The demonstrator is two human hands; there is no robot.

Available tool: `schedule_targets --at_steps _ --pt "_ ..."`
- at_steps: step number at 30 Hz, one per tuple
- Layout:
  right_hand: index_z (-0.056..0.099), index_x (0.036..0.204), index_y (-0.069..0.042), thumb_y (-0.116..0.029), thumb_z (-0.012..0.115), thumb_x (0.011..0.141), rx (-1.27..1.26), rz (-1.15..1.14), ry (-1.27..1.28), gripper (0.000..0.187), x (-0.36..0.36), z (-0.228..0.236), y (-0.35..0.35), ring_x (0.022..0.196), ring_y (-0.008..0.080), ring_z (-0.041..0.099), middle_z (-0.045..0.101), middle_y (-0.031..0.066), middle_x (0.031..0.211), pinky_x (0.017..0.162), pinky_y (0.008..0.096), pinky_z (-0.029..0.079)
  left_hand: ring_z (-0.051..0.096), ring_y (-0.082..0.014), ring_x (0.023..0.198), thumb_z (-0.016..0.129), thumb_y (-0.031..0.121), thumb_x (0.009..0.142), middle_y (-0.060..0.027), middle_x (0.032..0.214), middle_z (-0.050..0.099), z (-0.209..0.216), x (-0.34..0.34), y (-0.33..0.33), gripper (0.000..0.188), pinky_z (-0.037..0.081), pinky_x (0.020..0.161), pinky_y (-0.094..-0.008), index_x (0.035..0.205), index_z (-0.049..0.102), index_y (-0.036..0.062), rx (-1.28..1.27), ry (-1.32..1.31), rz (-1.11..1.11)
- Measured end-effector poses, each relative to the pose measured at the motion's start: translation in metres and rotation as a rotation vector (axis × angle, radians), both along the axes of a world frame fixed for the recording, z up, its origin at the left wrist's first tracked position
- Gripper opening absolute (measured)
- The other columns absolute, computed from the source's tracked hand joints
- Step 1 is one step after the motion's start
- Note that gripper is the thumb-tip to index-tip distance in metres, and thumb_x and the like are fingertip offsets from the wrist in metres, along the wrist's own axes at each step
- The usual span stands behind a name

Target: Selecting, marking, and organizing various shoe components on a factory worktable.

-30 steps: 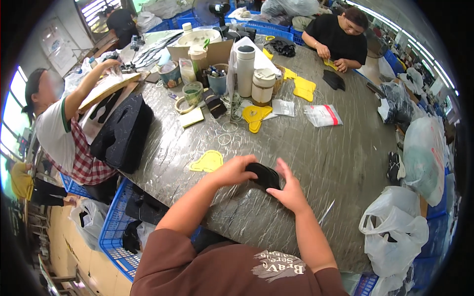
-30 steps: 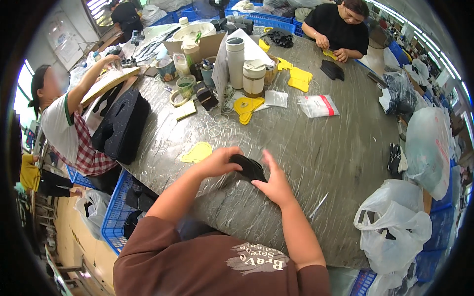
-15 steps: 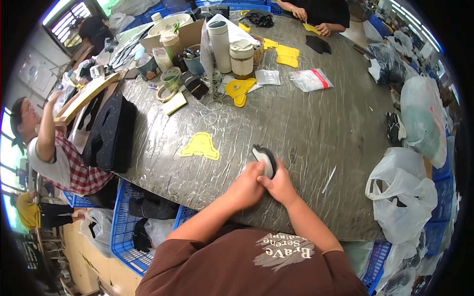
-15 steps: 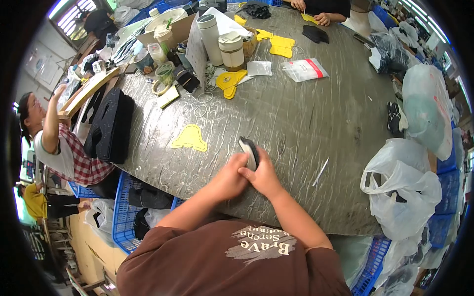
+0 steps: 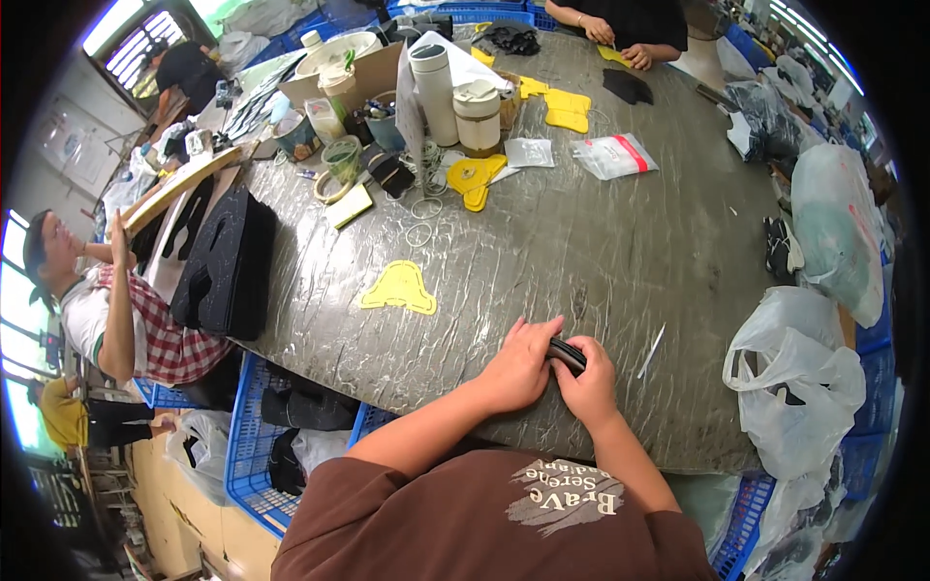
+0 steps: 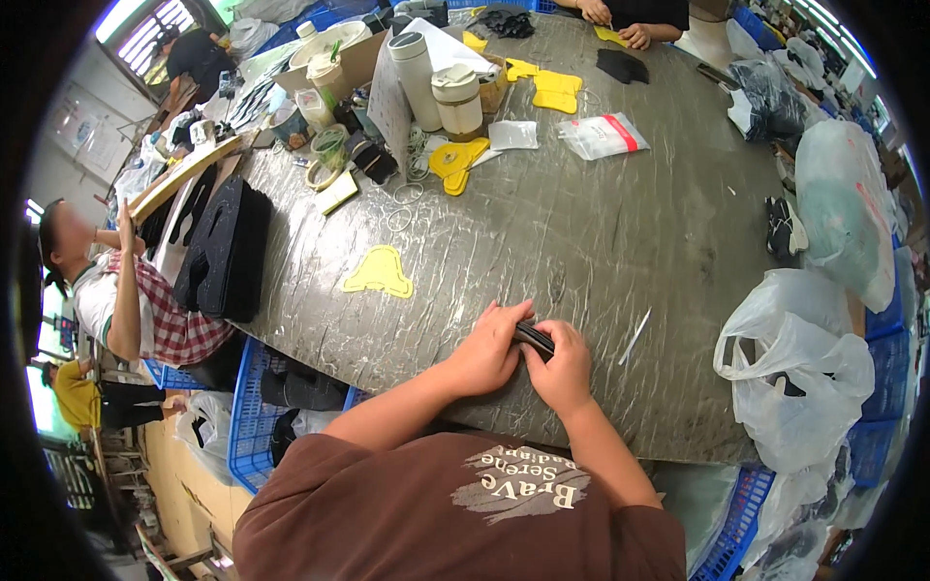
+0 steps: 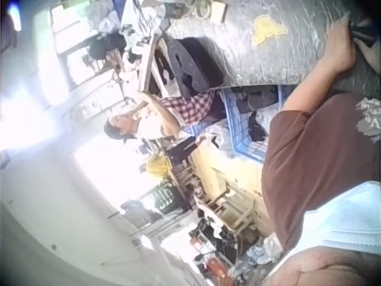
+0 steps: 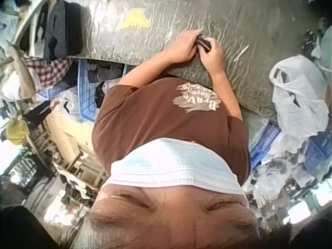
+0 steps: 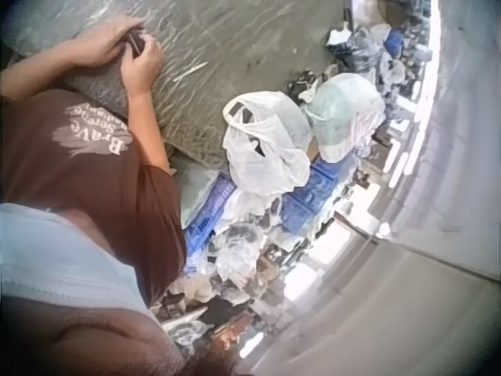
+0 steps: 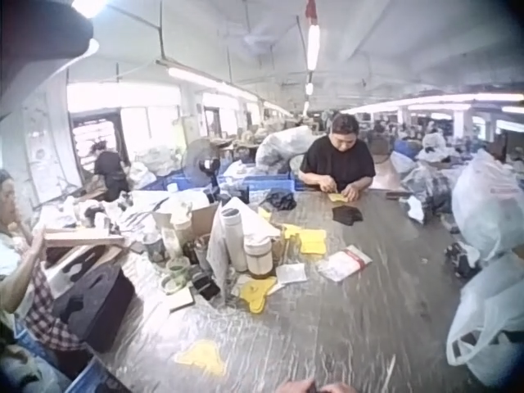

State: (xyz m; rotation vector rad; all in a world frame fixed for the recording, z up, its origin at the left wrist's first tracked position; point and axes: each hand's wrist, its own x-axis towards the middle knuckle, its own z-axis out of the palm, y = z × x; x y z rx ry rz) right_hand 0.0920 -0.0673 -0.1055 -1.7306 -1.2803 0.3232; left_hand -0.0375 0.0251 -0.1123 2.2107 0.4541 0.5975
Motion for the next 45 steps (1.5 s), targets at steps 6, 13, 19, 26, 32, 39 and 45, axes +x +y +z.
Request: schedule_targets --at_steps 6,13,19,26,32,39,45 --pt "0.055 0.091 -0.001 -0.001 0.064 0.073 0.034 0.036 -0.041 0.021 0.008 -0.013 -0.006 0.078 0.0330 0.059 0.061 0.0148 0.085 0.071 0.0384 0.046 0.051 -0.0381 0.108 0.053 -0.003 0.076 -0.0208 0.114 0.052 0.002 -0.008 0.026 0.050 0.036 0.099 -0.0453 0.124 0.043 0.0022 0.055 -0.007 0.143" --pt "0.057 0.102 0.003 0.002 0.058 0.083 0.064 -0.046 0.591 0.019 0.013 -0.013 -0.005 0.084 0.0143 0.061 0.065 0.0081 0.093 0.074 0.0287 0.049 0.053 -0.0359 0.098 0.062 0.007 0.075 -0.0207 0.101 0.059 0.001 -0.059 0.197 0.023 0.043 0.086 -0.0437 0.097 0.064 0.0017 0.189 0.218 0.803" --pt "0.057 0.105 0.002 0.004 0.055 0.084 0.053 0.034 0.932 0.020 0.014 -0.027 -0.001 0.086 0.0148 0.061 0.064 0.0072 0.096 0.078 0.0282 0.048 0.054 -0.0340 0.098 0.066 0.017 0.075 -0.0145 0.094 0.062 -0.012 -0.035 0.231 0.018 0.045 0.083 -0.0421 0.087 0.068 0.0052 0.371 0.421 0.785" --pt "0.053 0.111 0.002 0.006 0.054 0.083 0.059 0.119 0.947 0.028 0.020 -0.011 0.003 0.085 0.0156 0.061 0.063 0.0084 0.100 0.075 0.0299 0.051 0.059 -0.0404 0.081 0.056 0.016 0.080 -0.0225 0.082 0.062 0.005 -0.008 0.177 0.017 0.047 0.073 -0.0466 0.086 0.062 0.0012 0.090 0.253 0.456" --pt "0.051 0.113 0.002 0.006 0.054 0.083 -0.068 0.320 1.268 0.030 0.016 0.001 0.023 0.089 0.0194 0.060 0.061 0.0095 0.103 0.069 0.0372 0.055 0.053 -0.0064 0.060 0.058 0.005 0.086 -0.0053 0.079 0.061 0.028 0.010 0.079 0.006 0.044 0.055 -0.0198 0.091 0.058 0.0018 -0.837 -0.083 -0.113" --pt "0.054 0.117 -0.002 0.002 0.055 0.082 0.107 0.146 0.202 0.035 0.031 0.029 0.023 0.085 0.0189 0.063 0.064 0.0129 0.100 0.075 0.0306 0.051 0.031 -0.0027 0.045 0.055 0.006 0.086 -0.0122 0.097 0.061 0.034 -0.022 0.089 0.020 0.030 0.041 -0.0173 0.106 0.055 0.0055 -1.591 -0.457 -0.294" --pt "0.059 0.112 -0.004 -0.003 0.058 0.081 -0.183 -0.037 -0.052 0.032 0.027 0.022 0.029 0.077 0.0199 0.064 0.065 0.0155 0.095 0.068 0.0300 0.050 0.050 -0.0079 0.056 0.059 -0.002 0.079 -0.0089 0.097 0.062 0.080 0.012 0.029 0.033 0.042 0.051 -0.0213 0.111 0.053 0.0063 0.072 -0.151 -0.552"
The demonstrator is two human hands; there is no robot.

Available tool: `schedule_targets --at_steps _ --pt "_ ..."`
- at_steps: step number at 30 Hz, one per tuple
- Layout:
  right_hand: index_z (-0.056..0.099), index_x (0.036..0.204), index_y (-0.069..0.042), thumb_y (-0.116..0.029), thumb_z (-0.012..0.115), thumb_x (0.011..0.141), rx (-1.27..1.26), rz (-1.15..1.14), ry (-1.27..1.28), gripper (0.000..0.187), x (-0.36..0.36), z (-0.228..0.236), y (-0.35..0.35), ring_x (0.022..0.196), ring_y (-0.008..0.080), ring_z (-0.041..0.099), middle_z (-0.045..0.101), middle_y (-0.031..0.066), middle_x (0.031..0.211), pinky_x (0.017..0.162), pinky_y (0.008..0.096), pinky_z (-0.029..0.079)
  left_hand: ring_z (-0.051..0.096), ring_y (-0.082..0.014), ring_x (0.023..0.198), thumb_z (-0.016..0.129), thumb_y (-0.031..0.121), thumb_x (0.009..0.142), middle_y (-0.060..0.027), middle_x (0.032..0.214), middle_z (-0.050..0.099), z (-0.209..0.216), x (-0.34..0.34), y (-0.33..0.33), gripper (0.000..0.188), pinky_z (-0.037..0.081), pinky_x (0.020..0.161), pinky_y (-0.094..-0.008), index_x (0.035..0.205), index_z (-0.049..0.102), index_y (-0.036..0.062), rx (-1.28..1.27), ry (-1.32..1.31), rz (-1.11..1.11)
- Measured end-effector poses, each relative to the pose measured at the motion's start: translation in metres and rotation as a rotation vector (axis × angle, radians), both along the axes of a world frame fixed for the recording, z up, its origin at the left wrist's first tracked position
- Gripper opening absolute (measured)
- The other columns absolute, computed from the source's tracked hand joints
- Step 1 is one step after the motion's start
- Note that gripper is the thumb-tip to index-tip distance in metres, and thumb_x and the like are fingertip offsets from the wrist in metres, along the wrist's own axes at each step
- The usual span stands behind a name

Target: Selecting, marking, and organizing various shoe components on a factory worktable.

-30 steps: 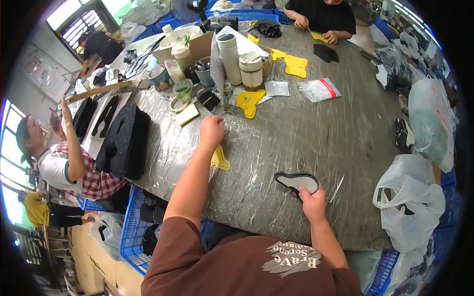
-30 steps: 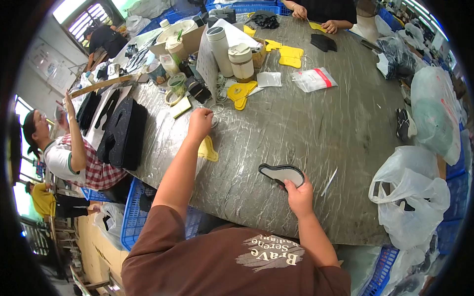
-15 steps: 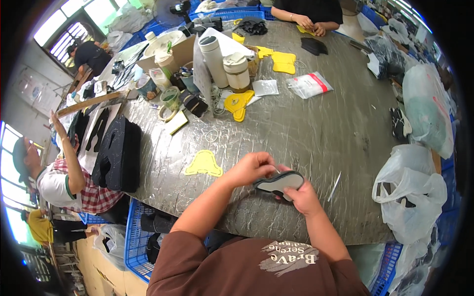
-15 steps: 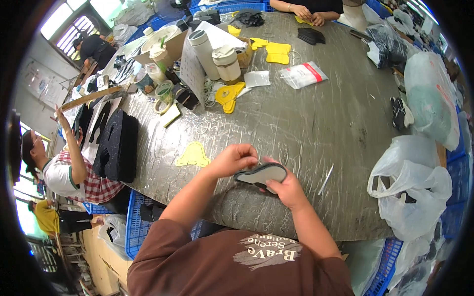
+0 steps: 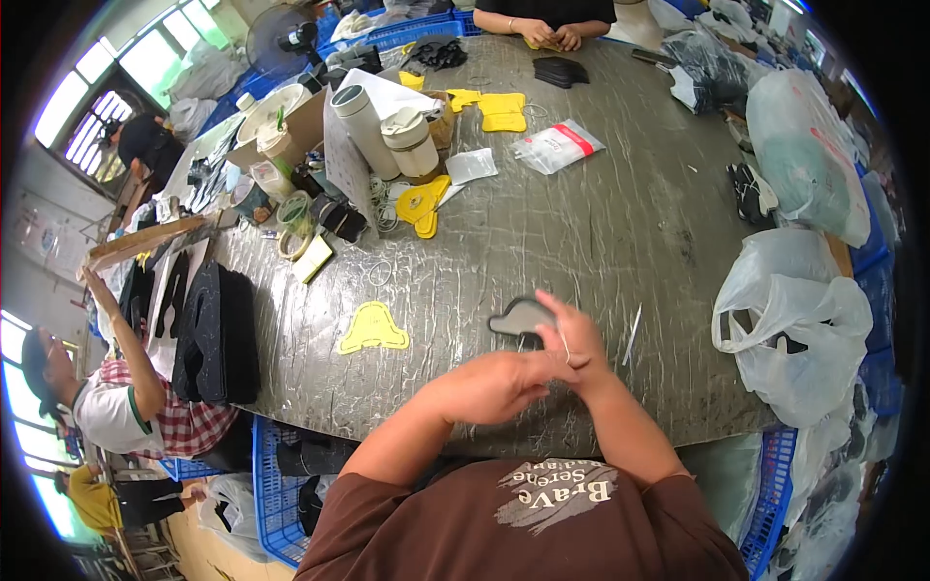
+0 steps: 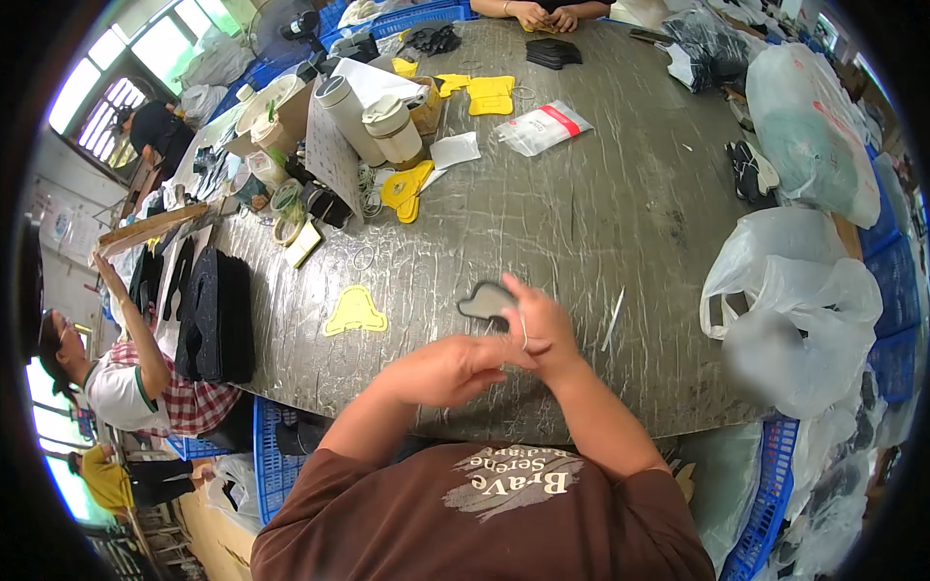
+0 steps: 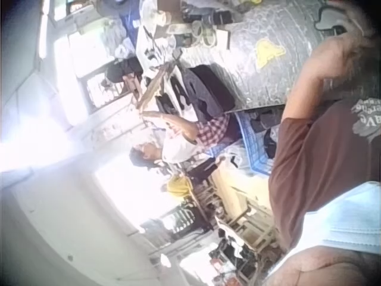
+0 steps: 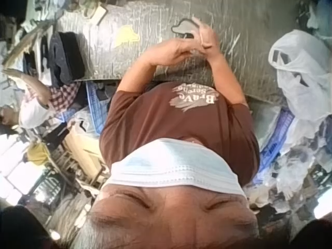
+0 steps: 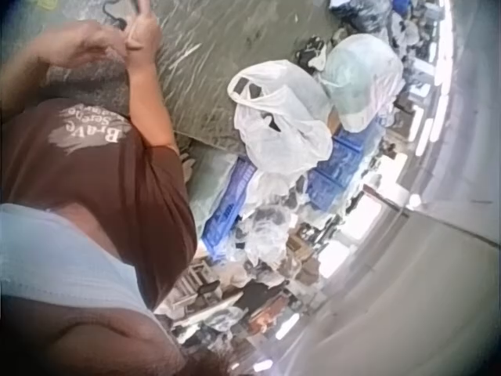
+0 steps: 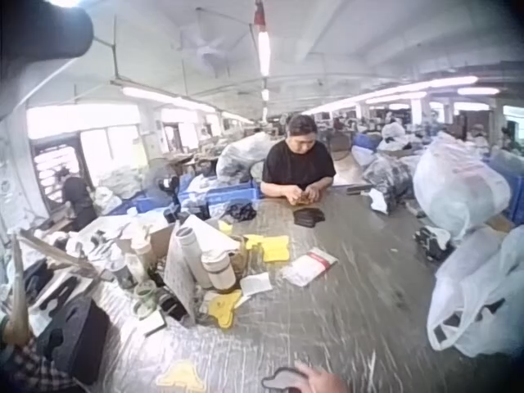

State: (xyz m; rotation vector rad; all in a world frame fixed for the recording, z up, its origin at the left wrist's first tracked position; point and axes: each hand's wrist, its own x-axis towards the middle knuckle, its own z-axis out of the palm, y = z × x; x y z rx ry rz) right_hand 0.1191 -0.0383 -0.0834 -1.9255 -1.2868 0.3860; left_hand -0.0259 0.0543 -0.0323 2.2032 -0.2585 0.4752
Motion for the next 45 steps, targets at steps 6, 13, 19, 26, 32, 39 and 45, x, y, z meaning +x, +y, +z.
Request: schedule_targets --at_steps 6,13,19,26,32,39,45 --pt "0.056 0.106 0.003 -0.007 0.058 0.085 0.335 0.014 1.310 0.023 0.034 0.020 -0.016 0.074 0.0192 0.062 0.064 0.0110 0.092 0.059 0.0314 0.051 0.053 -0.0099 0.061 0.062 0.004 0.080 -0.0034 0.075 0.059 -0.063 -0.022 0.040 0.016 0.044 0.053 -0.0243 0.096 0.058 0.0021 -0.618 0.272 0.793" --pt "0.054 0.109 0.002 -0.009 0.062 0.083 -0.071 0.509 1.342 0.029 0.004 0.009 -0.023 0.077 0.0183 0.061 0.063 0.0090 0.093 0.063 0.0325 0.051 0.046 -0.0077 0.050 0.062 0.004 0.077 0.0013 0.062 0.053 -0.058 0.023 0.024 0.006 0.038 0.046 -0.0223 0.076 0.056 0.0058 -1.694 0.262 0.221" --pt "0.060 0.096 0.003 -0.008 0.063 0.079 0.215 0.054 0.569 0.021 0.006 -0.017 -0.018 0.077 0.0163 0.063 0.066 0.0107 0.081 0.068 0.0346 0.049 0.048 -0.0053 0.056 0.066 0.006 0.076 0.0008 0.064 0.054 -0.040 0.018 0.015 0.008 0.038 0.049 -0.0206 0.076 0.058 0.0042 -0.906 0.385 0.622" --pt "0.057 0.104 0.005 -0.006 0.059 0.082 0.367 -0.417 0.858 0.025 -0.001 -0.035 -0.008 0.080 0.0242 0.064 0.065 0.0173 0.089 0.072 0.0355 0.049 0.057 -0.0158 0.092 0.063 0.001 0.079 -0.0106 0.104 0.057 -0.068 0.016 -0.039 0.035 0.047 0.076 -0.0271 0.113 0.054 -0.0003 -0.737 0.149 0.616" --pt "0.052 0.112 0.004 -0.007 0.061 0.081 0.044 0.059 0.472 0.034 -0.001 -0.018 -0.028 0.087 0.0190 0.061 0.064 0.0131 0.093 0.078 0.0318 0.048 0.060 -0.0319 0.085 0.066 0.012 0.078 -0.0162 0.098 0.060 -0.056 0.014 -0.004 0.033 0.047 0.076 -0.0360 0.107 0.058 -0.0001 -0.021 0.015 0.778" --pt "0.058 0.094 0.001 -0.012 0.055 0.085 -0.070 0.105 0.403 0.016 0.013 -0.022 -0.046 0.068 0.0250 0.059 0.061 0.0129 0.072 0.064 0.0339 0.046 0.060 -0.0145 0.072 0.063 0.020 0.084 -0.0097 0.077 0.066 -0.058 0.018 -0.008 0.022 0.048 0.065 -0.0299 0.093 0.064 -0.0007 -0.514 0.270 0.846" --pt "0.060 0.091 -0.003 -0.006 0.061 0.078 -0.011 -0.094 0.076 0.014 0.055 -0.003 -0.084 0.075 0.0311 0.058 0.057 0.0143 0.081 0.067 0.0384 0.046 0.057 -0.0099 0.067 0.064 0.022 0.085 -0.0044 0.078 0.065 -0.055 0.012 -0.005 0.023 0.045 0.062 -0.0262 0.096 0.064 0.0016 -0.660 0.507 0.826"
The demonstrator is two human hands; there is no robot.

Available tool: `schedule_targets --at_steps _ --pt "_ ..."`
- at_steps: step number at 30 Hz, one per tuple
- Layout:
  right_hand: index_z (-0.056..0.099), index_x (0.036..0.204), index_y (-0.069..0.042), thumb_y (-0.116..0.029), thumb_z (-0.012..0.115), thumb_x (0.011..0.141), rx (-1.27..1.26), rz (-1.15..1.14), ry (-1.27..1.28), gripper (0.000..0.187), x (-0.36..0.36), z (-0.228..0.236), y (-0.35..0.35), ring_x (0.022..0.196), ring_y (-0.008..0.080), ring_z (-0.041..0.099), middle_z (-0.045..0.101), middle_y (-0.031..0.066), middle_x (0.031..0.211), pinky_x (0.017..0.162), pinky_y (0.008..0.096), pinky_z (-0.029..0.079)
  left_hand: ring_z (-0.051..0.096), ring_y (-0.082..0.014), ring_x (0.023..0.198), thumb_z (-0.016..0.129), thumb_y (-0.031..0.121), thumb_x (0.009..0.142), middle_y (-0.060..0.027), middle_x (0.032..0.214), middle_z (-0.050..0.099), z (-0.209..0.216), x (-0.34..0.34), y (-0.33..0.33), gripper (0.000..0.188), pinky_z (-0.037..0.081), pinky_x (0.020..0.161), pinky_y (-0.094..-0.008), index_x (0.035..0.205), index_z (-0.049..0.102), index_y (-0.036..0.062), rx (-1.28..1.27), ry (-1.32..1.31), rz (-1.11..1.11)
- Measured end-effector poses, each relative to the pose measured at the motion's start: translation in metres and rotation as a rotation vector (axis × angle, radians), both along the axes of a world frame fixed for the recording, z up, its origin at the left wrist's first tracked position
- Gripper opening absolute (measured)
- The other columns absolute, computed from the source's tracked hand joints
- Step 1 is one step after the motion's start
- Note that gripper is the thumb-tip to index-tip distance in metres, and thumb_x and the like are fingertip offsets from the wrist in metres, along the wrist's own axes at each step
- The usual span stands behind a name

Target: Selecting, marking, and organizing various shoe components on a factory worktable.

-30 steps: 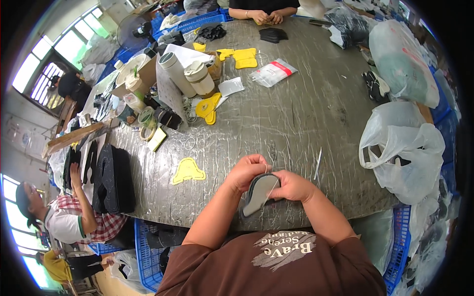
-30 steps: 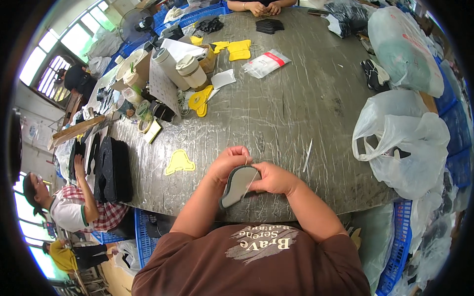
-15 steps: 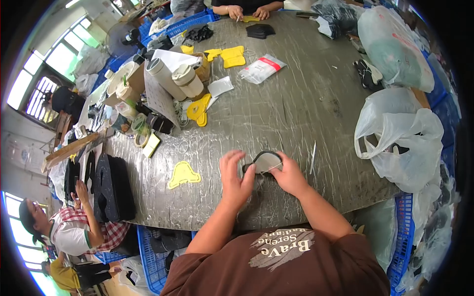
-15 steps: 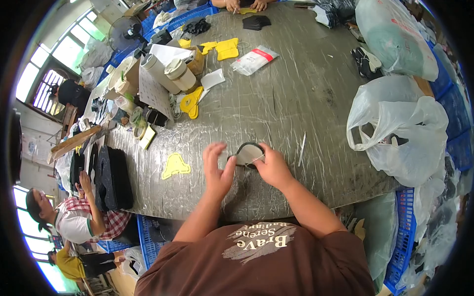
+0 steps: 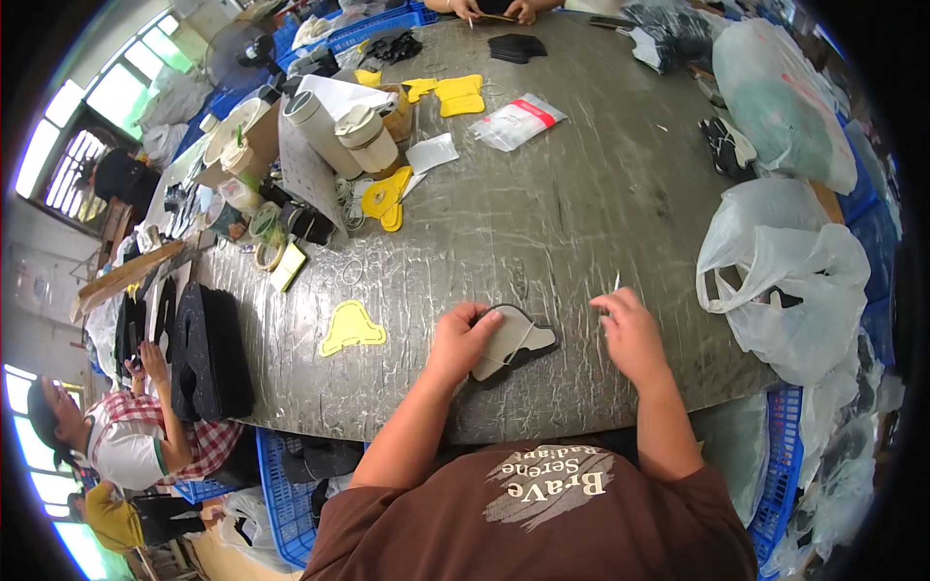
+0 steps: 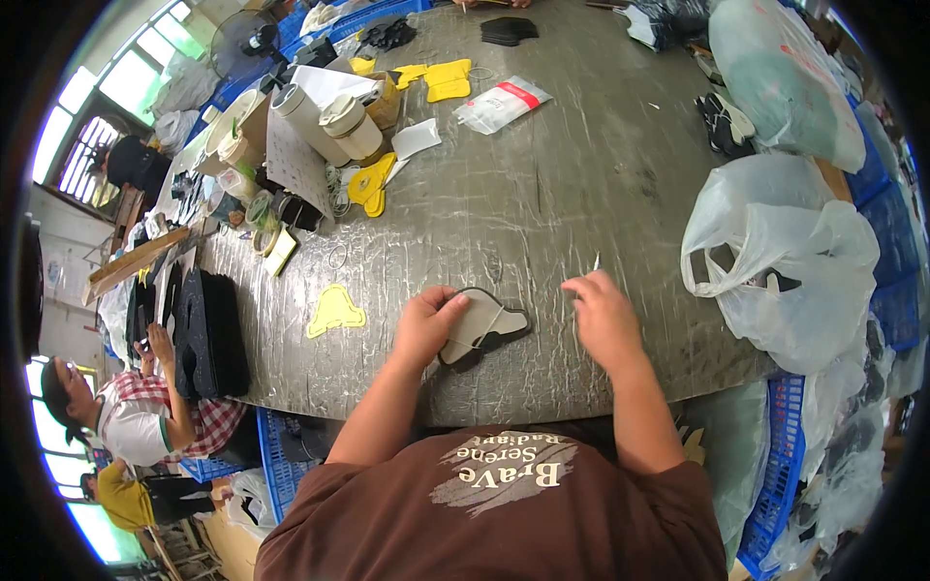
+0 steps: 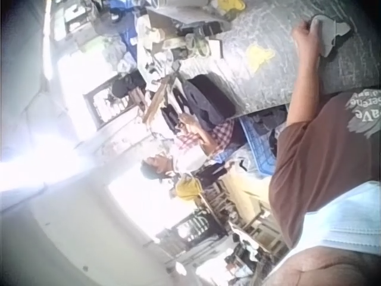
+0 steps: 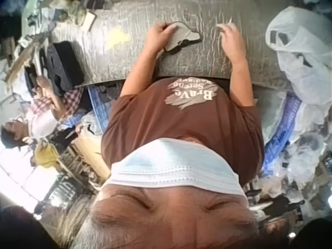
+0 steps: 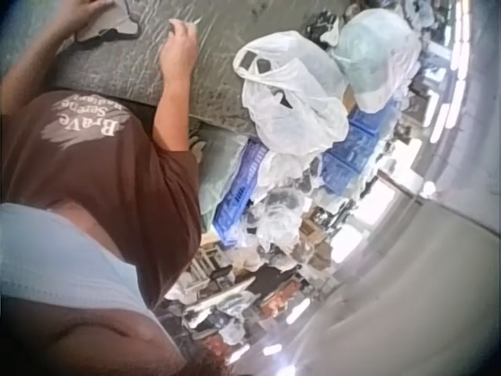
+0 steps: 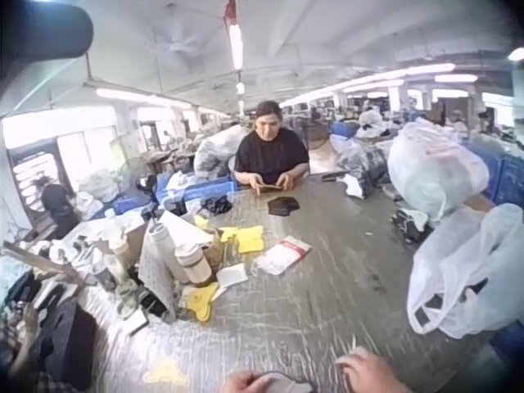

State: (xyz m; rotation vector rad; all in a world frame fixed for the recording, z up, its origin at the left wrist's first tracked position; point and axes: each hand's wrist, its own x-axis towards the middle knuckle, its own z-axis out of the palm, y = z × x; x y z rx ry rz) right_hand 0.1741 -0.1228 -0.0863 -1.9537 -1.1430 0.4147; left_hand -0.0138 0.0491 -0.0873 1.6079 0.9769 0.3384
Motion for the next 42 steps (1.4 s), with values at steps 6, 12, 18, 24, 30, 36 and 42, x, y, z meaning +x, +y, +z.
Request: schedule_targets --at_steps 6,12,18,24,30,36,42 --pt "0.060 0.084 -0.005 -0.002 0.068 0.068 -0.106 0.085 -0.341 0.018 0.043 -0.007 -0.012 0.085 0.0306 0.056 0.051 0.0120 0.092 0.072 0.0411 0.045 0.060 -0.0247 0.084 0.067 0.015 0.080 -0.0161 0.097 0.059 -0.035 0.002 0.009 0.028 0.050 0.073 -0.0320 0.101 0.061 -0.0040 0.596 -0.114 -0.012" --pt "0.054 0.074 -0.005 -0.007 0.069 0.070 -0.130 0.221 -0.429 0.016 0.050 -0.010 0.013 0.078 0.0305 0.055 0.053 0.0091 0.084 0.067 0.0410 0.043 0.061 -0.0317 0.084 0.066 0.016 0.080 -0.0177 0.092 0.061 -0.017 -0.012 0.042 0.024 0.049 0.074 -0.0367 0.095 0.063 -0.0022 0.442 -0.066 0.022" --pt "0.057 0.089 -0.005 -0.007 0.066 0.073 0.296 0.212 -0.477 0.019 0.014 -0.003 0.092 0.083 0.0307 0.057 0.057 0.0104 0.094 0.073 0.0382 0.046 0.065 -0.0250 0.080 0.066 0.017 0.081 -0.0175 0.088 0.066 -0.013 -0.015 0.072 0.024 0.051 0.070 -0.0332 0.096 0.064 -0.0017 0.464 -0.015 0.066" --pt "0.055 0.105 -0.005 -0.003 0.066 0.072 0.282 0.268 -0.289 0.035 -0.021 -0.013 0.131 0.089 0.0341 0.056 0.053 0.0131 0.111 0.077 0.0384 0.047 0.064 -0.0281 0.076 0.065 0.016 0.079 -0.0161 0.085 0.065 -0.006 -0.031 0.097 0.020 0.050 0.068 -0.0345 0.091 0.066 -0.0001 0.499 0.058 0.065" --pt "0.058 0.089 -0.001 -0.001 0.060 0.077 0.364 0.138 -0.075 0.012 -0.007 -0.041 0.125 0.087 0.0311 0.057 0.057 0.0146 0.097 0.077 0.0359 0.047 0.063 -0.0266 0.076 0.065 0.015 0.079 -0.0161 0.084 0.065 0.010 -0.057 0.159 0.016 0.049 0.069 -0.0337 0.085 0.066 -0.0003 0.705 0.075 0.336" --pt "0.056 0.083 -0.001 0.000 0.058 0.079 0.403 -0.023 -0.135 0.005 0.006 -0.051 0.133 0.080 0.0287 0.055 0.057 0.0119 0.085 0.073 0.0352 0.045 0.058 -0.0343 0.091 0.060 0.005 0.078 -0.0180 0.096 0.060 0.029 -0.085 0.300 0.027 0.046 0.081 -0.0380 0.104 0.059 -0.0012 1.227 0.124 0.689" --pt "0.056 0.083 -0.001 0.000 0.059 0.079 0.405 -0.083 -0.172 0.005 0.011 -0.055 0.138 0.078 0.0267 0.054 0.057 0.0114 0.085 0.071 0.0334 0.045 0.062 -0.0320 0.095 0.069 0.010 0.070 -0.0189 0.100 0.064 0.046 -0.080 0.385 0.034 0.048 0.084 -0.0374 0.103 0.064 0.0018 0.955 0.359 0.602"
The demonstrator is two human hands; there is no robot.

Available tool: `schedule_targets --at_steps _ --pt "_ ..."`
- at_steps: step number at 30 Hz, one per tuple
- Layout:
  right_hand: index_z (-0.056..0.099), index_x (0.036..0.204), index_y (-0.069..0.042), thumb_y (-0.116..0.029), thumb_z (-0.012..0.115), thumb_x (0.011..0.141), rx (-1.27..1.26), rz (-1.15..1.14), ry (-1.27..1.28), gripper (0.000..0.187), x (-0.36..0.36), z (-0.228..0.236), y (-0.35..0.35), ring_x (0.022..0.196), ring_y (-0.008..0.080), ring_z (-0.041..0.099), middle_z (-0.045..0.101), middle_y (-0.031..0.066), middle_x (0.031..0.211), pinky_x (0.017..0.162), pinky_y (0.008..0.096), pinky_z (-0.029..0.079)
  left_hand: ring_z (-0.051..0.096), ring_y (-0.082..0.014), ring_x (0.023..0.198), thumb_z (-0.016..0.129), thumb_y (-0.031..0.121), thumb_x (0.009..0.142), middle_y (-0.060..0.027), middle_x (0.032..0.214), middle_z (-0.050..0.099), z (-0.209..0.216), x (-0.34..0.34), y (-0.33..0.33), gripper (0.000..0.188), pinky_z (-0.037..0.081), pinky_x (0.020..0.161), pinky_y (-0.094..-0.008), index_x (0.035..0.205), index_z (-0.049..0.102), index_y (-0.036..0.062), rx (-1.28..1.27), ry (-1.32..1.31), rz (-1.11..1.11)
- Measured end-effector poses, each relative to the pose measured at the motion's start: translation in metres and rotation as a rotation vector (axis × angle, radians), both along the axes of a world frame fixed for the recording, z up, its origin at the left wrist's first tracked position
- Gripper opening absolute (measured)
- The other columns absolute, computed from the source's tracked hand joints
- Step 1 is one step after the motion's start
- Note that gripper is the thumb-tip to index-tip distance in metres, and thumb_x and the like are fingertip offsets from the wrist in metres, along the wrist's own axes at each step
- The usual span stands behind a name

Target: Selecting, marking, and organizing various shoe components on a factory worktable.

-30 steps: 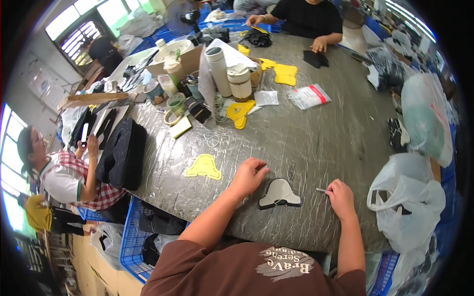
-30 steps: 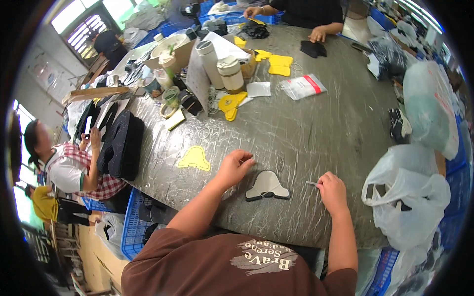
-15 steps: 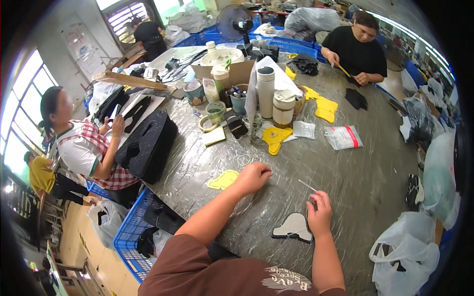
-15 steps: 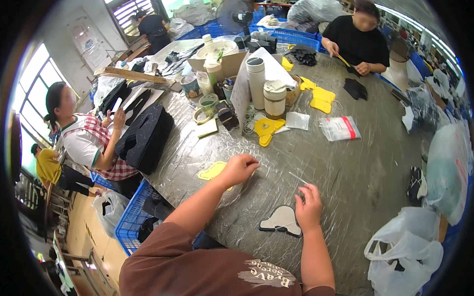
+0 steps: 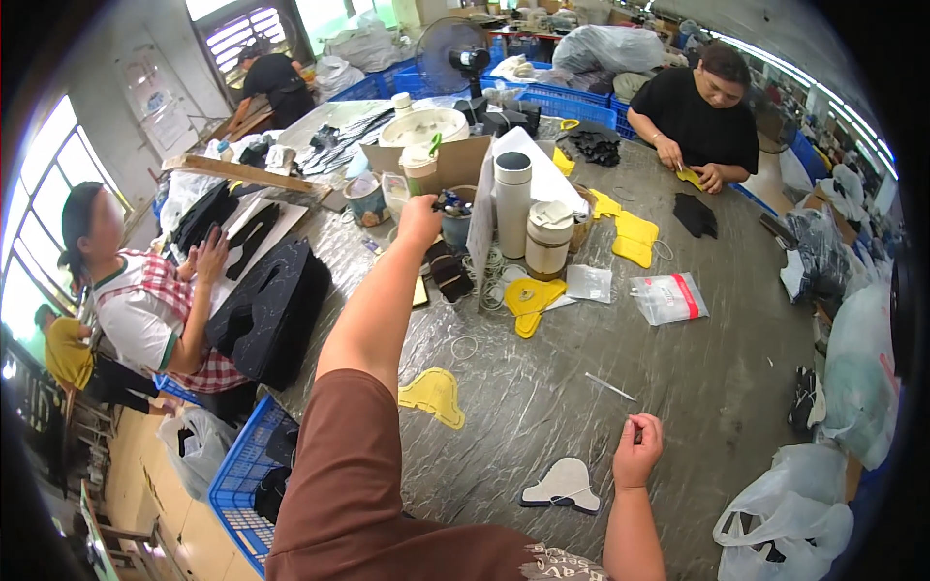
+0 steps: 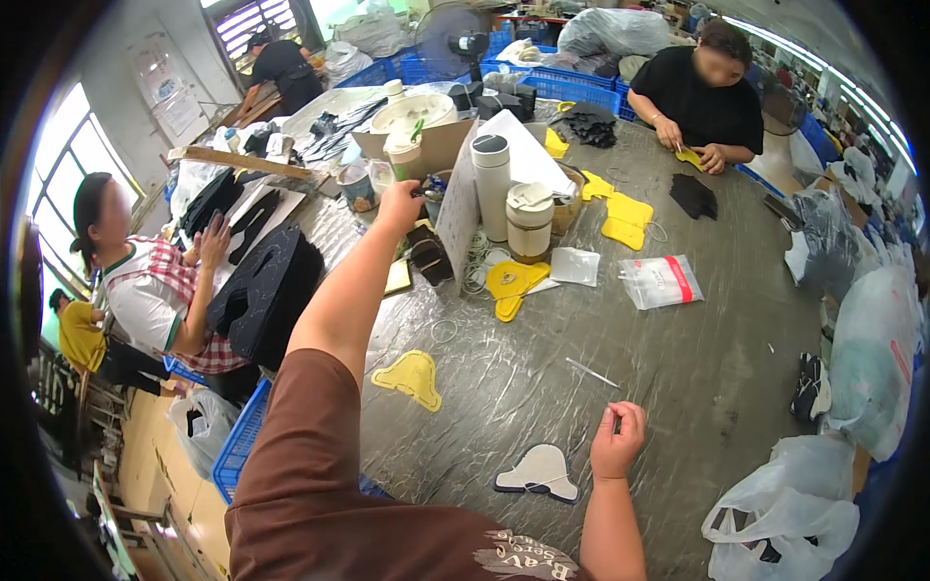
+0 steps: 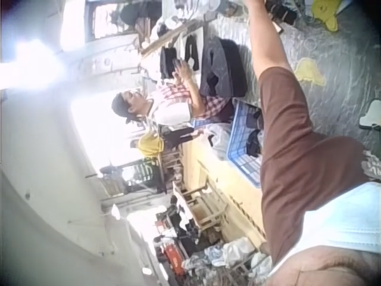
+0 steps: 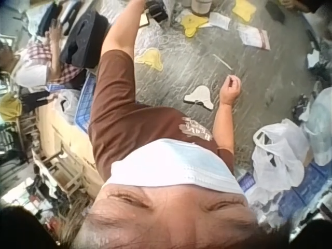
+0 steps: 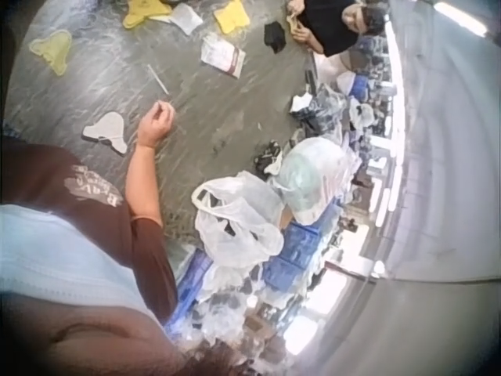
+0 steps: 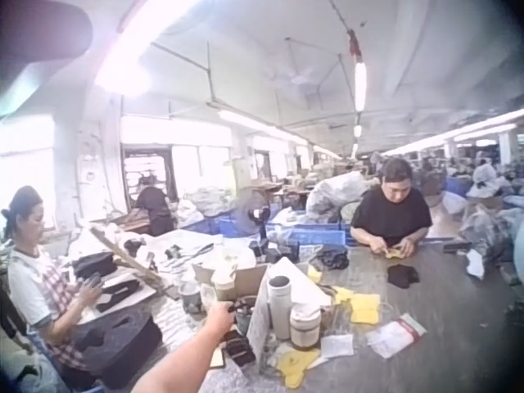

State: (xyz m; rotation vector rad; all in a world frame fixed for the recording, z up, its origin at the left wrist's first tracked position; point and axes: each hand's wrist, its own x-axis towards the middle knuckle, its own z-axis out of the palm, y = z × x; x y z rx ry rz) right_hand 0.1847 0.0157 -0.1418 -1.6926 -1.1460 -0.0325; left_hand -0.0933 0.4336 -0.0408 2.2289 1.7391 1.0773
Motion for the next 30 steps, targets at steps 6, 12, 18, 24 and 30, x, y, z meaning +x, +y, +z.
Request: schedule_targets --at_steps 6,12,18,24,30 --pt "0.057 0.085 -0.001 0.000 0.059 0.081 0.000 0.034 0.082 0.005 -0.002 -0.002 0.001 0.075 0.0208 0.054 0.056 0.0097 0.085 0.066 0.0291 0.046 0.060 -0.0349 0.087 0.062 0.010 0.076 -0.0191 0.087 0.064 0.005 -0.019 0.005 0.014 0.048 0.079 -0.0402 0.087 0.067 0.0027 0.173 -0.134 -0.032" --pt "0.057 0.093 -0.002 -0.001 0.060 0.080 0.065 0.012 0.081 0.013 -0.013 0.011 -0.010 0.067 0.0164 0.053 0.055 0.0075 0.081 0.062 0.0267 0.046 0.057 -0.0330 0.079 0.058 0.004 0.082 -0.0165 0.084 0.059 0.087 -0.054 -0.115 0.010 0.046 0.072 -0.0368 0.089 0.060 -0.0027 0.686 -0.131 -0.148" --pt "0.057 0.107 -0.004 -0.008 0.070 0.074 -0.035 0.379 0.178 0.036 -0.070 0.110 0.005 0.052 0.0149 0.051 0.052 0.0048 0.060 0.051 0.0277 0.041 0.055 -0.0203 0.069 0.061 -0.005 0.077 -0.0103 0.075 0.057 0.095 -0.020 -0.253 0.008 0.044 0.064 -0.0273 0.085 0.059 -0.0024 0.246 -0.260 -0.582" --pt "0.063 0.084 -0.004 -0.020 0.071 0.076 -0.575 0.607 0.211 0.020 -0.093 0.124 -0.007 0.053 0.0173 0.054 0.060 0.0065 0.066 0.052 0.0307 0.042 0.056 -0.0190 0.070 0.064 0.002 0.078 -0.0088 0.079 0.058 0.043 0.031 -0.330 0.016 0.046 0.065 -0.0285 0.094 0.061 -0.0008 -0.393 -0.657 -0.886" --pt "0.059 0.091 -0.002 -0.010 0.062 0.086 -0.054 0.541 1.288 0.010 -0.070 0.082 -0.063 0.054 0.0078 0.053 0.063 0.0076 0.071 0.046 0.0184 0.038 0.059 -0.0313 0.078 0.069 0.019 0.078 -0.0153 0.086 0.060 -0.010 0.036 -0.383 0.034 0.049 0.067 -0.0386 0.103 0.058 -0.0003 -0.341 -0.200 -0.973"
